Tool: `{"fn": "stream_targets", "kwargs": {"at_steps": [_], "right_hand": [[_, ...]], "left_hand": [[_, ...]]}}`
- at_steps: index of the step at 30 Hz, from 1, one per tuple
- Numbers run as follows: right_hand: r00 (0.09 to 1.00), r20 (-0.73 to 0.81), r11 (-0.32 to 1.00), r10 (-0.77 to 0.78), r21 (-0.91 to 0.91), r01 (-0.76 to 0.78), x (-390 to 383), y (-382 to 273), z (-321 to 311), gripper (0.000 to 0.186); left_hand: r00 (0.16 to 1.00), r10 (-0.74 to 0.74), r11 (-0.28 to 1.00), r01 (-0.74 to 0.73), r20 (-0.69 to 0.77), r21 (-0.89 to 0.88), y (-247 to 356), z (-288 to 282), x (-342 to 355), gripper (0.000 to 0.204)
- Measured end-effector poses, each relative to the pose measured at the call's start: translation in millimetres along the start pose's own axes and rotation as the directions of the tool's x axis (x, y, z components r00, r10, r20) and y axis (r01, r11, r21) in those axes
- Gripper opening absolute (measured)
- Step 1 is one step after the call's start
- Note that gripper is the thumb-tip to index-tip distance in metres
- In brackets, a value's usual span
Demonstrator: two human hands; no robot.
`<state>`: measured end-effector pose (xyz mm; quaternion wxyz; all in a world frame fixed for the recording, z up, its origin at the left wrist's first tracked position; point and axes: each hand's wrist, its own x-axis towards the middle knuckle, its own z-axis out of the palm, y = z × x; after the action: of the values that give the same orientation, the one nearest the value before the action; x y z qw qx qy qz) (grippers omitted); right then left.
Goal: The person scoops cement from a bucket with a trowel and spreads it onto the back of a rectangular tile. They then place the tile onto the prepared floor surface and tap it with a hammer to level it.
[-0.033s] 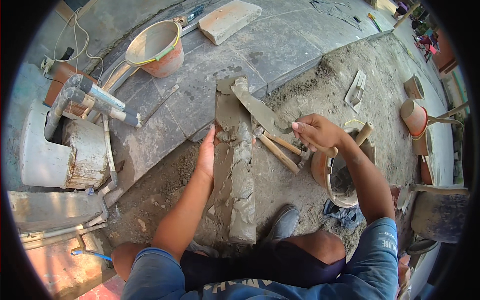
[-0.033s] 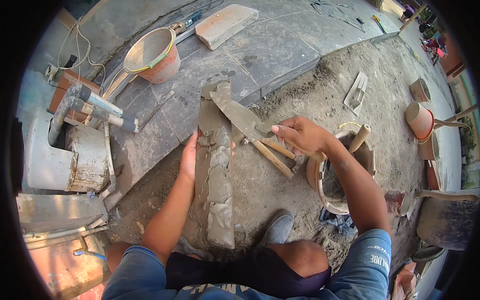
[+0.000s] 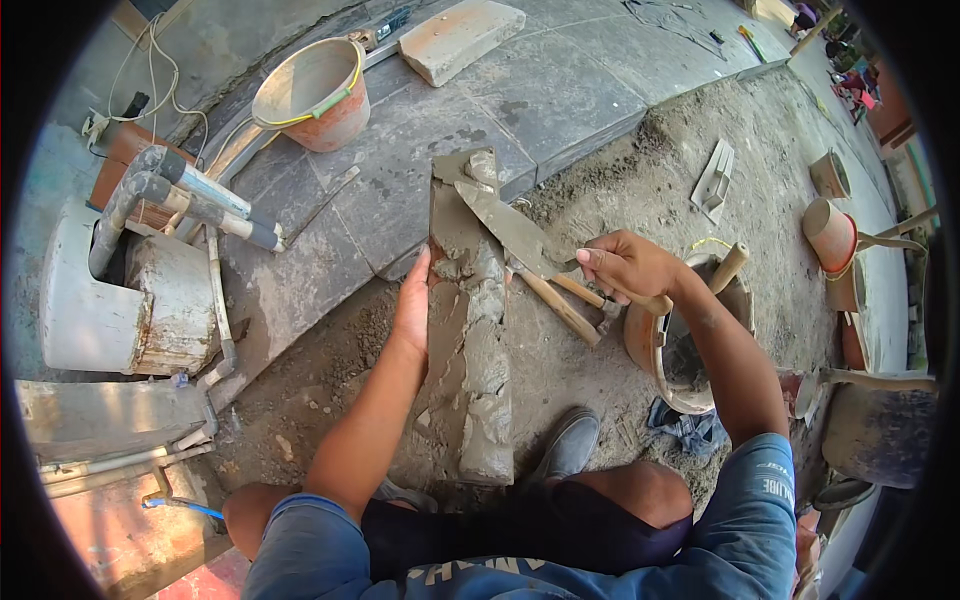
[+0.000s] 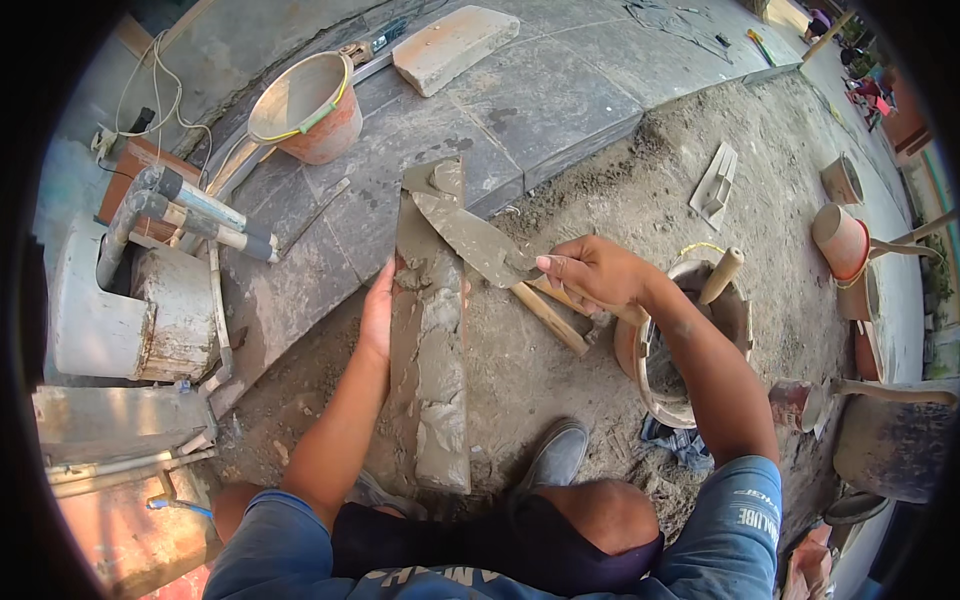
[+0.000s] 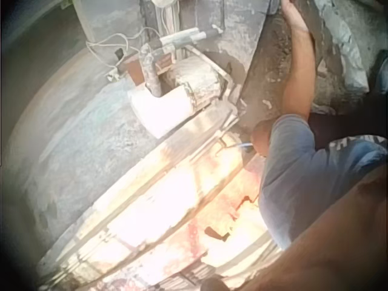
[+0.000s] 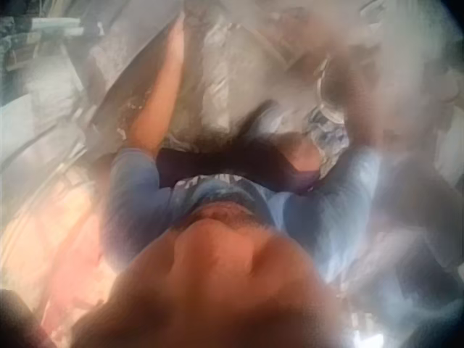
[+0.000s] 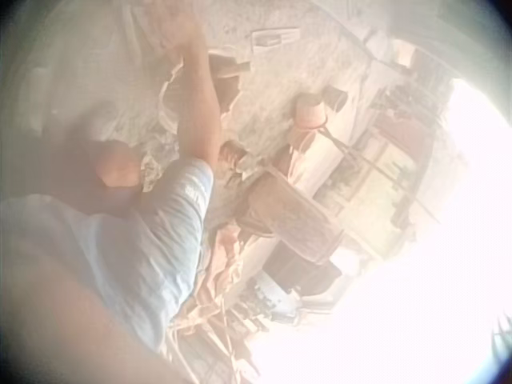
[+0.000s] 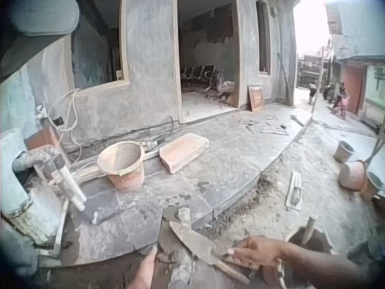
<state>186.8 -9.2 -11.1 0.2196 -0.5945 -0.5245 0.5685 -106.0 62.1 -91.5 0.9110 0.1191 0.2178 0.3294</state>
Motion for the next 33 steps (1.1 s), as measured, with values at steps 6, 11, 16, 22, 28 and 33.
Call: {"fn": "stream_targets", "kwargs": {"at_steps": [6, 11, 16, 22, 28, 33], "right_hand": [[0.972, 0.184, 0.980, 0.149, -0.158, -0.120, -22, -16, 26, 0.050], [0.939, 0.289, 0.968, 0.188, -0.219, -0.126, -43, -19, 43, 0.052], [0.933, 0.349, 0.957, 0.089, -0.289, 0.018, -69, -24, 46, 0.049], [0.910, 0.398, 0.947, 0.116, -0.321, 0.019, -99, -30, 46, 0.046], [0.839, 0.485, 0.962, 0.246, -0.230, -0.148, -129, -37, 31, 0.043], [0.964, 0.215, 0.980, 0.157, 0.089, -0.180, -152, -35, 35, 0.038]], "left_hand": [[0.980, 0.150, 0.989, -0.149, -0.133, 0.016, 21, 5, -7, 0.053], [0.996, 0.079, 0.997, -0.079, -0.029, 0.001, 35, -2, -6, 0.064], [0.999, 0.035, 0.994, -0.032, 0.026, -0.105, 41, -19, 3, 0.064], [0.980, 0.165, 0.986, -0.166, -0.112, -0.004, 49, -34, 15, 0.064], [0.967, 0.149, 0.983, -0.122, 0.204, -0.140, 68, -17, 15, 0.069], [0.921, 0.343, 0.883, -0.250, 0.184, -0.397, 73, 28, 10, 0.079]]}}
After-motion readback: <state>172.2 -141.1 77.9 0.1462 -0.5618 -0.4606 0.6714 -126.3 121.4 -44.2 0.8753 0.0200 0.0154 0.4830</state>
